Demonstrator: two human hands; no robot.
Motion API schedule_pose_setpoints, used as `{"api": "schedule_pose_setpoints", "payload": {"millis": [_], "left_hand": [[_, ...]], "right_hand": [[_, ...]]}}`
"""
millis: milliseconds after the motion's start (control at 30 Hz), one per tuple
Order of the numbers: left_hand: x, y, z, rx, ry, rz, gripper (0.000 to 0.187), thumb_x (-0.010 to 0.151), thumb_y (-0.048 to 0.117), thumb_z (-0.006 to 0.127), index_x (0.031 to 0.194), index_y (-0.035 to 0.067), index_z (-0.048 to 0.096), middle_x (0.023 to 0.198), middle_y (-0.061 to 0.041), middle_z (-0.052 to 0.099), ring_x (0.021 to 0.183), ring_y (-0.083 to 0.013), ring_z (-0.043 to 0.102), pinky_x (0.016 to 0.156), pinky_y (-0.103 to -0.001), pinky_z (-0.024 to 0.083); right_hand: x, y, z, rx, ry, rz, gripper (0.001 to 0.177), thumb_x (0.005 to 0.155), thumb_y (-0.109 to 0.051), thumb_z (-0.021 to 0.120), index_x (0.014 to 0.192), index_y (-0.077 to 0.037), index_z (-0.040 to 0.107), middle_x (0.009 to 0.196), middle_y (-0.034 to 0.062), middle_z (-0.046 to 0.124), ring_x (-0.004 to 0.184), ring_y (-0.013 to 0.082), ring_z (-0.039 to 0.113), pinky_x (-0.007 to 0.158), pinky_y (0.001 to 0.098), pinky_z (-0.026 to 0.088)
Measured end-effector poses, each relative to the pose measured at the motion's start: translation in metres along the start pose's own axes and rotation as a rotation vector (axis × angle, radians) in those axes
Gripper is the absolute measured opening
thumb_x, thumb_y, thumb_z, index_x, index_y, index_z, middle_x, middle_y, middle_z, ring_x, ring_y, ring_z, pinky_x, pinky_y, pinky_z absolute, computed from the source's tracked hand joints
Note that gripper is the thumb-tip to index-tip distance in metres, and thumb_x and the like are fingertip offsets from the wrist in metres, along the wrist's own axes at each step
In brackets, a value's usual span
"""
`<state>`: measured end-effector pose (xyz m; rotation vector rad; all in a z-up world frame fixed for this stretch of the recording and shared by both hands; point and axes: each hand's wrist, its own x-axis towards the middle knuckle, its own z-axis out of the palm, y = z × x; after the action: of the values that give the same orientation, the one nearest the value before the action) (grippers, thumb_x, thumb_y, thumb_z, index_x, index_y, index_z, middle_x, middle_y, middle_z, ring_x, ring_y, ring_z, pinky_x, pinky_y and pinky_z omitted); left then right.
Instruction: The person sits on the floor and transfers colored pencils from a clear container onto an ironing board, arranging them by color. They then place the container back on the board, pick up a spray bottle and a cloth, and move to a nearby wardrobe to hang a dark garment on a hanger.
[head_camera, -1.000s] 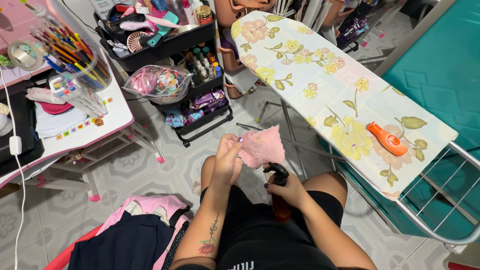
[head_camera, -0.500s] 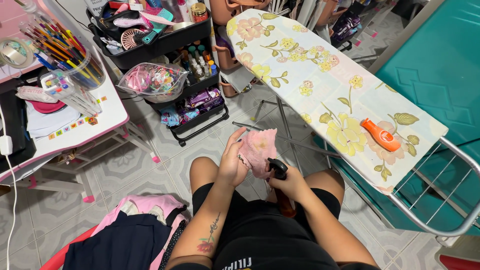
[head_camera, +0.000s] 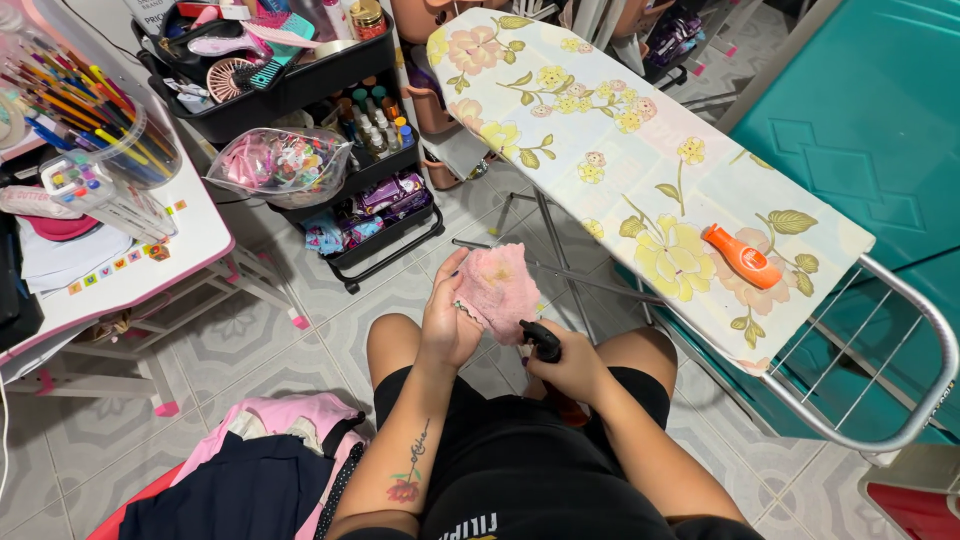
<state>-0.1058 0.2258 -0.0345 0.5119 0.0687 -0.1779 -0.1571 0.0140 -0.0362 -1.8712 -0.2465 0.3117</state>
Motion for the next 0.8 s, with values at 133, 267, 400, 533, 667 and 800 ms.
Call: {"api": "schedule_pose_setpoints", "payload": {"millis": [133,267,400,533,667,800], "left_hand": [[0.003,-0.002,0.001,0.001,0.033,0.014,0.047,0.106,0.018,0.032,0.152,0.01,0.033,0.147,-0.017,0.049,0.137,-0.0329,0.049,0.113,-0.055,0.043],[0.008,-0.004,0.005,-0.016,0.064,0.027,0.048,0.107,0.021,0.031,0.153,0.011,0.033,0.15,-0.017,0.048,0.139,-0.0334,0.049,0.114,-0.055,0.042],[0.011,-0.009,0.012,0.015,0.106,-0.002,0.049,0.105,0.024,0.032,0.153,0.014,0.034,0.149,-0.015,0.049,0.138,-0.0328,0.05,0.111,-0.056,0.044],[0.019,-0.021,0.02,0.054,0.144,-0.049,0.048,0.106,0.026,0.036,0.153,0.016,0.035,0.149,-0.013,0.05,0.136,-0.0321,0.052,0.108,-0.054,0.046],[0.029,-0.041,0.028,0.086,0.182,-0.097,0.048,0.103,0.026,0.037,0.151,0.018,0.037,0.148,-0.011,0.052,0.133,-0.0313,0.054,0.104,-0.054,0.047],[0.04,-0.059,0.033,0.067,0.149,-0.091,0.047,0.104,0.022,0.039,0.15,0.015,0.038,0.147,-0.014,0.052,0.134,-0.0315,0.054,0.107,-0.053,0.048]], "right_hand": [[-0.002,0.001,-0.001,0.059,0.019,-0.013,0.042,0.077,-0.008,0.075,0.118,-0.009,0.07,0.079,0.0017,0.071,0.071,0.0098,0.064,0.072,0.0263,0.052],[0.0,0.009,-0.001,-0.008,0.036,-0.023,0.04,0.077,-0.007,0.077,0.117,-0.007,0.074,0.076,0.0032,0.067,0.071,0.0101,0.062,0.069,0.0269,0.05],[0.001,0.017,-0.003,0.116,0.096,-0.085,0.044,0.077,-0.006,0.077,0.121,-0.006,0.069,0.082,0.0012,0.068,0.075,0.0085,0.063,0.073,0.026,0.051],[-0.007,0.018,-0.009,0.124,0.115,-0.039,0.034,0.081,-0.008,0.078,0.114,-0.004,0.071,0.081,0.0022,0.069,0.075,0.0095,0.063,0.072,0.0269,0.051],[-0.008,0.025,-0.019,0.246,0.247,-0.153,0.037,0.082,-0.008,0.076,0.117,-0.006,0.067,0.089,-0.0009,0.069,0.085,0.0071,0.063,0.078,0.0247,0.052],[-0.012,0.042,-0.032,0.074,0.265,-0.032,0.031,0.081,-0.007,0.079,0.11,-0.003,0.07,0.079,-0.0005,0.069,0.074,0.0091,0.063,0.071,0.0253,0.052]]}}
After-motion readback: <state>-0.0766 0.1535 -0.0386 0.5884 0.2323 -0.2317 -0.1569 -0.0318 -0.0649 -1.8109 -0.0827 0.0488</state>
